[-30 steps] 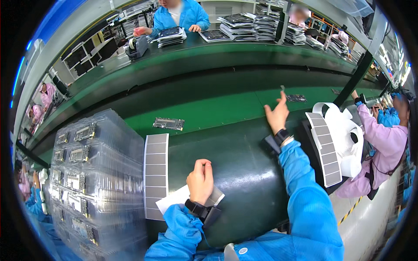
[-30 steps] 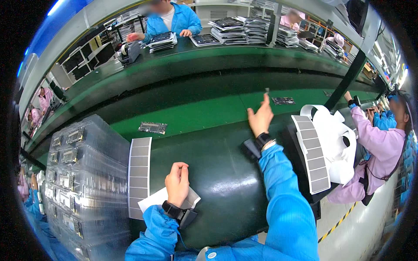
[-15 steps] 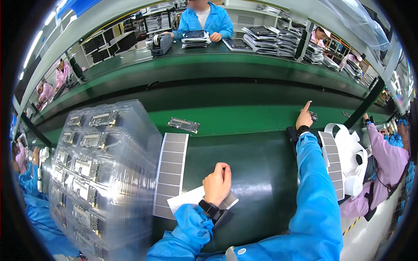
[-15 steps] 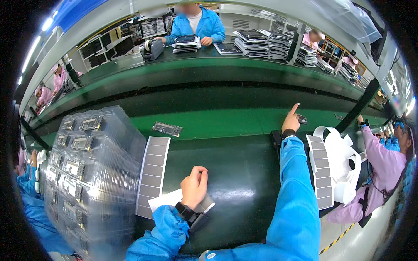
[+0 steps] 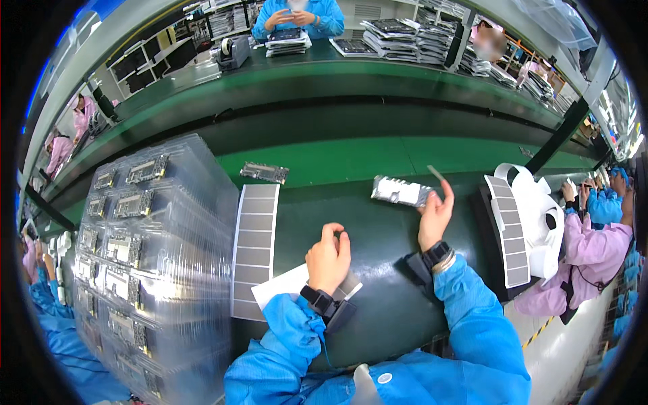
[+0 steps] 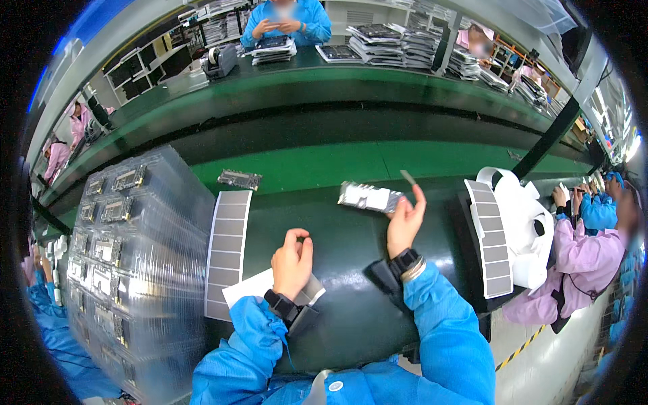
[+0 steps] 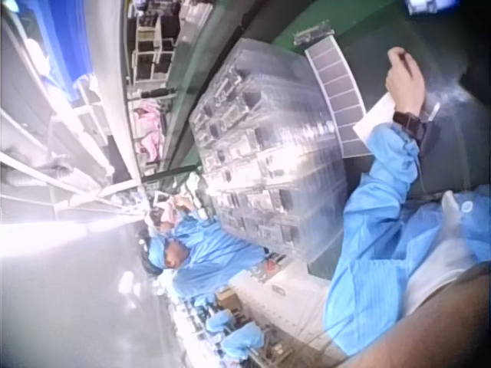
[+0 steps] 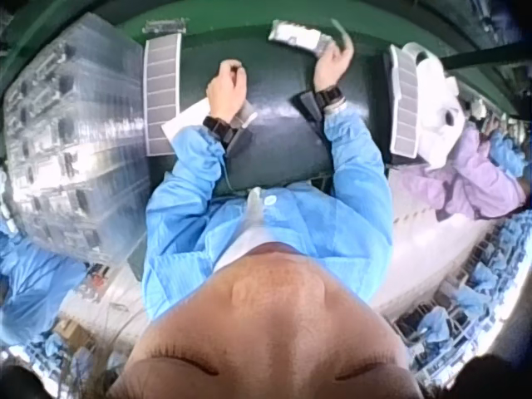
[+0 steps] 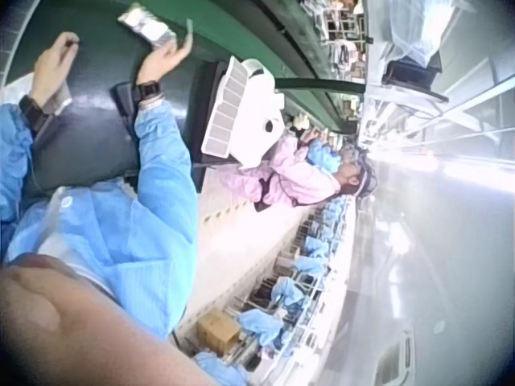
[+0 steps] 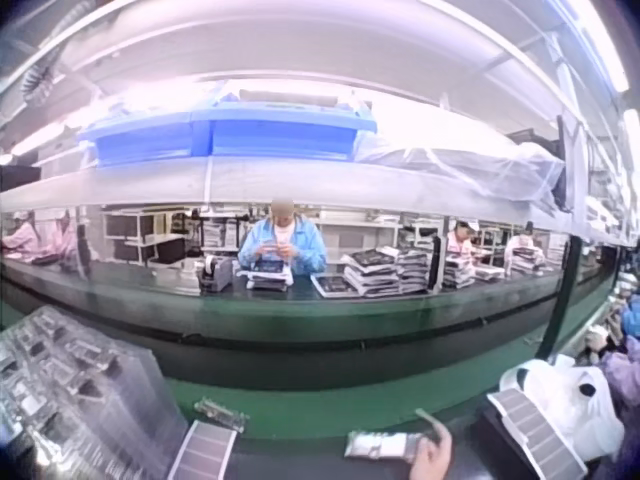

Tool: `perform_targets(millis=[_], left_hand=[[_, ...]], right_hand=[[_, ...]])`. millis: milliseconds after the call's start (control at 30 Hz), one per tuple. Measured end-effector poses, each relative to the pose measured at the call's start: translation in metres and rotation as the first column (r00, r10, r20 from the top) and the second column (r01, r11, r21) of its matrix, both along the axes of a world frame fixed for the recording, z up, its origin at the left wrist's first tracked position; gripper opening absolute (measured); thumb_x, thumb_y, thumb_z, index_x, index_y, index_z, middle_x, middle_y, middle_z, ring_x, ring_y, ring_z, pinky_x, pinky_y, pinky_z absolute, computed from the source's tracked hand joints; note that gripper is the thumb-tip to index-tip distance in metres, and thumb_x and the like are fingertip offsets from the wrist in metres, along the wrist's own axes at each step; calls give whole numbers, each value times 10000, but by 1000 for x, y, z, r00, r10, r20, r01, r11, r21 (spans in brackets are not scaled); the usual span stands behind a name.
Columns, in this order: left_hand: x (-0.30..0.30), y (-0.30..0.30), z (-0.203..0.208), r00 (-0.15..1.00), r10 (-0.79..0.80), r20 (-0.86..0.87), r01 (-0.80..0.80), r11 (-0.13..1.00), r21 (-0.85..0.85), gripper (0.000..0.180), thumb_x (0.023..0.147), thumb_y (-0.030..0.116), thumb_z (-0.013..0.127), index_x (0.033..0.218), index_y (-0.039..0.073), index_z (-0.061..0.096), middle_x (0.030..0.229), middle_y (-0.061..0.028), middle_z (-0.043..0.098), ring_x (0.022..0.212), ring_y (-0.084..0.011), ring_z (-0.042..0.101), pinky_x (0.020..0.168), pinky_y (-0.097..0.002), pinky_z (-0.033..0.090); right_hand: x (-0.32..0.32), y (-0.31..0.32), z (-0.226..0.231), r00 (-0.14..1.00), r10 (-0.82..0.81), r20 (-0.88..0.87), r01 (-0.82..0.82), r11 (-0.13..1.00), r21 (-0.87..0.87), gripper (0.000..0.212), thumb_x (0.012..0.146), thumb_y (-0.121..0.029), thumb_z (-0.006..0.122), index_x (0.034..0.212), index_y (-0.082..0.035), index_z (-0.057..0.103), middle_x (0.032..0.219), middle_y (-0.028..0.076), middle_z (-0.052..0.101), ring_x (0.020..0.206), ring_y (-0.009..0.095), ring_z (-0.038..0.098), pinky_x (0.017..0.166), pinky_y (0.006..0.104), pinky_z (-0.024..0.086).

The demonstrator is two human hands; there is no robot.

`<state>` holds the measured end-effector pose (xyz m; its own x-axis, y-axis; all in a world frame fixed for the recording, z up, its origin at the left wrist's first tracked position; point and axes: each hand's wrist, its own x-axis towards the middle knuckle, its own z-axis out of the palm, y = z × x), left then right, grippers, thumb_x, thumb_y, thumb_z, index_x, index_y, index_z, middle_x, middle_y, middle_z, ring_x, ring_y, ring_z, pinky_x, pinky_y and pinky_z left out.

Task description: Applying small white label strips to electronic circuit boards on a manufacturing assembly line.

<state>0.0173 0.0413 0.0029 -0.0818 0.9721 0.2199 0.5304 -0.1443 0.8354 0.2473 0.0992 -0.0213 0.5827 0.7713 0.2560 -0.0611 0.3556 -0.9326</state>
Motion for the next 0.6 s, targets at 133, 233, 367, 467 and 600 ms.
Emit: perform_targets(millis=[133,233,367,467,600], left_hand=[[-2,-3,-1,1000,10,-4,-10,999,31,172,909,203,558,1046,104,591,531,-91,543,477,-271,549,495,-404,402],[-4,-6,0,1000,15,-25,-14,999,35,153,893,199,577,1004,109,631,496,-73,498,444,-247,512,476,-393,383],[-9,-13,-1,998,-11,-55,12,1000,26,114,877,188,590,927,114,660,485,-65,485,432,-229,497,460,-381,363],[-10,-20,1,998,-33,-55,33,999,1,105,869,178,592,893,112,671,486,-63,489,430,-218,494,459,-371,366],[-9,-20,2,998,-58,-25,57,997,-42,116,869,177,594,911,116,683,493,-63,495,441,-212,506,468,-358,382]], right_hand=[[-28,-63,1,988,152,40,-142,973,-181,463,994,-88,454,1426,-114,289,931,48,632,807,83,604,640,222,505],[-30,-95,-5,949,278,151,-247,949,-196,472,984,-33,447,1420,-96,279,919,38,613,802,61,576,671,194,467],[-38,-125,4,946,260,196,-216,951,-220,474,951,13,499,1384,-48,315,912,44,601,776,52,541,656,198,436],[-39,-132,8,921,234,312,-152,952,-266,488,914,27,554,1353,-23,346,942,75,596,785,90,564,666,231,455],[-36,-127,12,813,171,557,-22,964,-264,421,877,28,602,1263,-2,438,991,109,583,785,139,582,683,256,470]])
